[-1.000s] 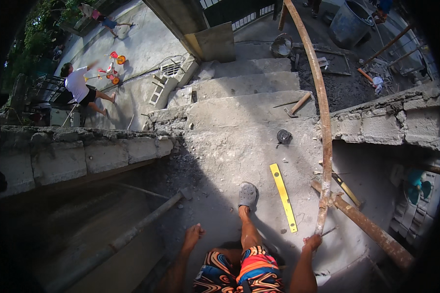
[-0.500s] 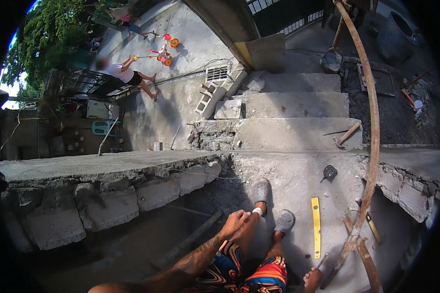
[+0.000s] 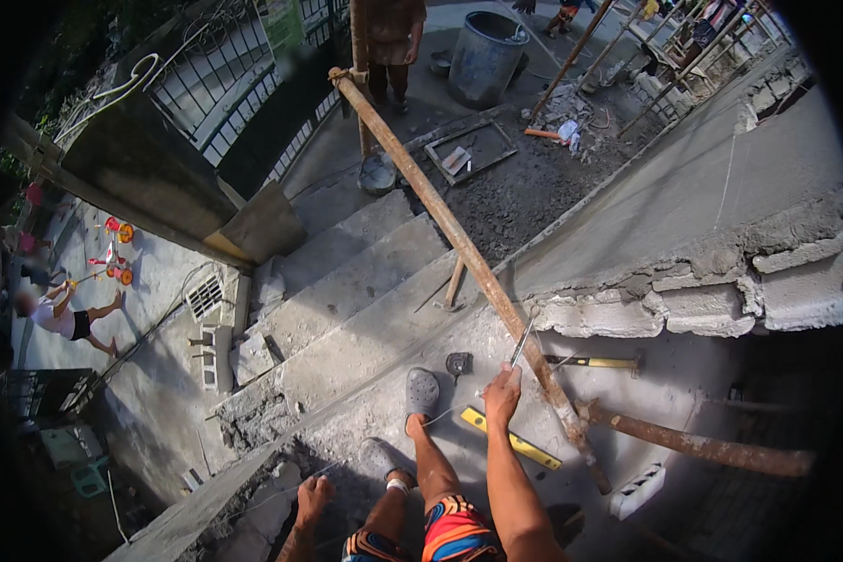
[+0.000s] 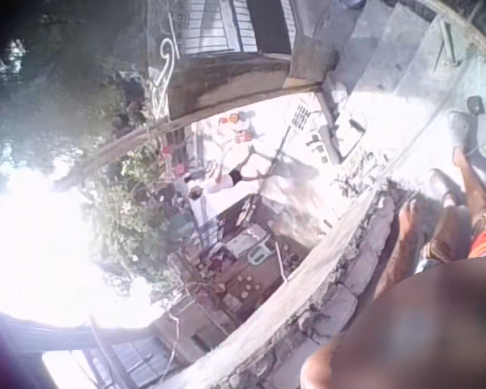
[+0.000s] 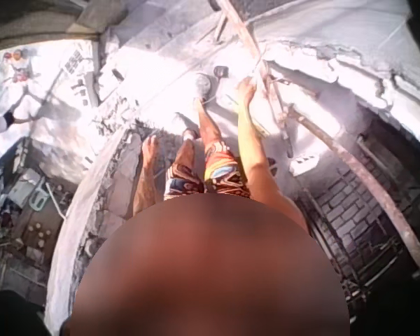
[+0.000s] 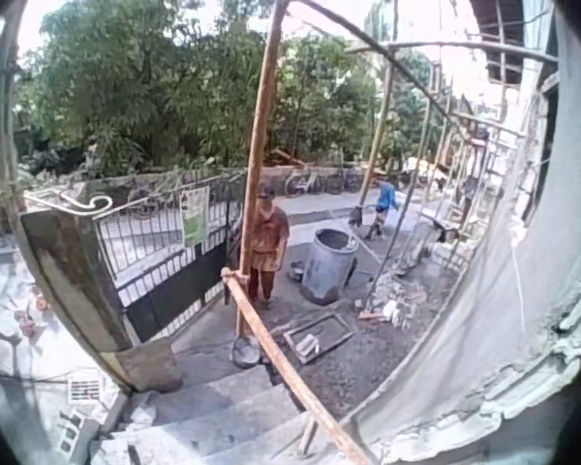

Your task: The person uses a wrench to tighten metal clamps on bamboo scaffolding poles, then moves to another section to tighten additional clamps. The person also briefly handles a large water barrel and walks through the construction area.

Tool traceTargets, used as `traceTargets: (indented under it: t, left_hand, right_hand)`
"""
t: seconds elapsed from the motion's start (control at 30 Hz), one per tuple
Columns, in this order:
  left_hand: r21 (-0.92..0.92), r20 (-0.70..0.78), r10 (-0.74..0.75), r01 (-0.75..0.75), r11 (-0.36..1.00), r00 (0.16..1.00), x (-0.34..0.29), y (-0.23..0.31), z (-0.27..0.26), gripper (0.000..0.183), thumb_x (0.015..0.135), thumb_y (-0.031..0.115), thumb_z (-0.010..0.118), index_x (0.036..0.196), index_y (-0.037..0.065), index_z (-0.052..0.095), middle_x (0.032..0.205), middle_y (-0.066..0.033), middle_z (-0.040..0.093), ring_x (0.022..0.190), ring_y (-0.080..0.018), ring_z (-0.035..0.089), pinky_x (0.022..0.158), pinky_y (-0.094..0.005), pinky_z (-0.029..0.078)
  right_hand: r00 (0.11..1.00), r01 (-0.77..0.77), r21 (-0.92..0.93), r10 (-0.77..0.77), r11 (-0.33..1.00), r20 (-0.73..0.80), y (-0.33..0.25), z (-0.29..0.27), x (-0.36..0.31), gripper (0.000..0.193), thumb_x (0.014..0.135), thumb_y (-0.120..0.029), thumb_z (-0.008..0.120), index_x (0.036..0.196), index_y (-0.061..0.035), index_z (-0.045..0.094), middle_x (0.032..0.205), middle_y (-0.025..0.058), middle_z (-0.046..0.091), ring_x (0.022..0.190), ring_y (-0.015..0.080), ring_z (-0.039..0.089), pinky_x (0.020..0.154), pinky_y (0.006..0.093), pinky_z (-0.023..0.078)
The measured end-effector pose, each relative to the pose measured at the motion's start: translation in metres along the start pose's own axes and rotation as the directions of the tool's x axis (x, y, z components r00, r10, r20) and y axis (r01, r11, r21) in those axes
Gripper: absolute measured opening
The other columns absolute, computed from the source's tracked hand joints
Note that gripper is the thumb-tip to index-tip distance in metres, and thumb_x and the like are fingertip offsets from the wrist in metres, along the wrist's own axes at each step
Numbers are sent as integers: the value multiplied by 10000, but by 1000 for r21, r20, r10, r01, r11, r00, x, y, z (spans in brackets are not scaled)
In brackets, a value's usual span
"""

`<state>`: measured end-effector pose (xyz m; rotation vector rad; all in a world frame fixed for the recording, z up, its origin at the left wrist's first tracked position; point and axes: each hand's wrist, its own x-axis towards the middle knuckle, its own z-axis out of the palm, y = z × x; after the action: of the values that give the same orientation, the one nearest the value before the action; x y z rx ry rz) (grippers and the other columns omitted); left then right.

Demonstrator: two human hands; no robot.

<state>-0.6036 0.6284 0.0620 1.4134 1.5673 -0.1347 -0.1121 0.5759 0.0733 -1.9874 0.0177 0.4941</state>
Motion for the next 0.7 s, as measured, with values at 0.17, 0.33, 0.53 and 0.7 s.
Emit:
traceTargets:
  t: [0.17, 0.33, 0.53, 0.7]
  left_hand:
    - [-152, 98, -65, 80, 985, 993, 33, -8, 0, 270, 972, 308, 596, 1038, 48, 624, 701, -100, 649, 616, -202, 614, 543, -361, 471]
    - [-140, 99, -167, 180, 974, 981, 90, 55, -7, 277, 977, 315, 588, 987, 41, 631, 674, -94, 637, 596, -186, 607, 531, -351, 464]
    - [-109, 85, -152, 161, 981, 985, 118, 131, -30, 302, 982, 323, 580, 924, 33, 640, 641, -86, 623, 572, -168, 598, 517, -339, 456]
    - [-58, 57, -100, 103, 993, 993, 113, 140, -64, 333, 987, 330, 572, 872, 26, 647, 614, -80, 612, 551, -153, 591, 505, -329, 449]
  right_hand:
    - [933, -361, -265, 347, 894, -100, 19, 62, 78, 246, 984, -204, 461, 1024, 36, 502, 687, 153, 610, 465, 217, 609, 395, 321, 517]
    - [934, -327, -151, 295, 933, -204, 21, 82, 81, 263, 1020, -251, 444, 1080, 4, 463, 729, 161, 585, 438, 223, 563, 347, 329, 505]
    - [930, -367, -395, 319, 842, -185, 21, 67, 83, 110, 866, -97, 523, 953, -37, 552, 761, 147, 604, 471, 283, 611, 399, 413, 545]
    - [897, -439, -345, 382, 830, -222, 16, 50, 97, 260, 945, -228, 469, 968, 3, 585, 831, 236, 684, 584, 345, 691, 609, 442, 582]
